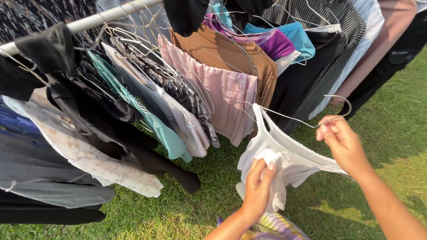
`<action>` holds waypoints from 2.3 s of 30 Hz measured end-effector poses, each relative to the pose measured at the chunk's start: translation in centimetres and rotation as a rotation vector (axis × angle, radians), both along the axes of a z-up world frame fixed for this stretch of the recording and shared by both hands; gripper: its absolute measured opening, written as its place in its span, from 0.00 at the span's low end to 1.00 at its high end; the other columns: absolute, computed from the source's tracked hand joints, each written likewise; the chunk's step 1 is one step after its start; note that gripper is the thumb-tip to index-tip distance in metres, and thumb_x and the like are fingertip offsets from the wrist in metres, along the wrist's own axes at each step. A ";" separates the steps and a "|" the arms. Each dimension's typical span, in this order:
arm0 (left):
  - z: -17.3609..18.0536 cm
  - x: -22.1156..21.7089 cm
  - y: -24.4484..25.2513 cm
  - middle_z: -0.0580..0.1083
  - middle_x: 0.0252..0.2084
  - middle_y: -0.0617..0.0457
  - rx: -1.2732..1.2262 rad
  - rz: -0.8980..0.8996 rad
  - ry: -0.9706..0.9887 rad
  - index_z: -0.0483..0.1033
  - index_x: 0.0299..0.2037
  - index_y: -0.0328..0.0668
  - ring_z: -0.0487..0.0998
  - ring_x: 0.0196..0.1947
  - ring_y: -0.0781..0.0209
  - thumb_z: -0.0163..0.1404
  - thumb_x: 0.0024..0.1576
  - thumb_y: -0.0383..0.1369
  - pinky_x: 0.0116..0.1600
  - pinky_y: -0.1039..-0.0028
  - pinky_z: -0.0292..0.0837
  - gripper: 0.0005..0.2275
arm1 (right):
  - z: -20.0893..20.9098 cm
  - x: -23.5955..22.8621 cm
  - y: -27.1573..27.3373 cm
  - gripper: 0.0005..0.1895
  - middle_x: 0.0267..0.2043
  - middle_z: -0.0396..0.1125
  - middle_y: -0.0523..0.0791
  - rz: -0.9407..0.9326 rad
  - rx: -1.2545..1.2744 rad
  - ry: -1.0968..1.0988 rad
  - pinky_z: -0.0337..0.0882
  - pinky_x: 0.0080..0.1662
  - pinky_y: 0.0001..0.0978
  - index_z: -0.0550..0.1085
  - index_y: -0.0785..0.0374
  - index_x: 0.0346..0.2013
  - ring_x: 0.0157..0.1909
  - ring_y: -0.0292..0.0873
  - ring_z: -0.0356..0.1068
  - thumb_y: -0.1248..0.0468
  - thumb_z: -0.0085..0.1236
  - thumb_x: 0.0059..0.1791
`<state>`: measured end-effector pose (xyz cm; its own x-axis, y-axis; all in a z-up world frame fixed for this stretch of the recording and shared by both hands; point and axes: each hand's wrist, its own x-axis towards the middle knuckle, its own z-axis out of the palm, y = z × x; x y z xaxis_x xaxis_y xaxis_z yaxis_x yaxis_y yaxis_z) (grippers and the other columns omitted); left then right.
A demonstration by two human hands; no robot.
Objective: Removing dry clothes and hangers from an outdoor drying rack.
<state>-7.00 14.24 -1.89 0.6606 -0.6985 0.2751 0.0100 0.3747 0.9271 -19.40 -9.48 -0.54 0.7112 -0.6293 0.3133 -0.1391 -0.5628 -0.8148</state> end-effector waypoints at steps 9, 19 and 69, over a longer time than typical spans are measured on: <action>5.3 4.3 1.0 0.71 0.46 0.57 0.016 -0.445 0.065 0.76 0.53 0.31 0.74 0.43 0.67 0.43 0.60 0.27 0.48 0.71 0.72 0.14 | -1.7 -4.4 2.5 0.08 0.39 0.67 0.43 0.067 0.167 0.024 0.70 0.44 0.28 0.73 0.67 0.45 0.39 0.34 0.67 0.64 0.50 0.57; 7.1 4.9 -3.9 0.74 0.39 0.45 0.175 -0.070 -0.856 0.79 0.47 0.37 0.76 0.38 0.48 0.61 0.47 0.34 0.42 0.66 0.71 0.18 | -4.5 -1.8 2.5 0.11 0.36 0.78 0.50 0.176 -0.114 0.426 0.75 0.44 0.40 0.79 0.60 0.42 0.38 0.48 0.79 0.61 0.58 0.47; 10.2 32.8 -12.0 0.67 0.62 0.34 0.229 1.033 -0.784 0.63 0.64 0.27 0.67 0.63 0.41 0.57 0.61 0.39 0.66 0.59 0.63 0.27 | 0.2 -6.5 -15.0 0.24 0.23 0.67 0.41 -0.034 -0.177 0.579 0.74 0.34 0.28 0.70 0.47 0.68 0.26 0.36 0.70 0.58 0.44 0.56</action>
<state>25.78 2.29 8.29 0.6350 -0.0528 0.7707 -0.7502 -0.2799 0.5990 -25.94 -24.43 -0.33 0.7778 -0.6283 -0.0161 -0.5519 -0.6705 -0.4957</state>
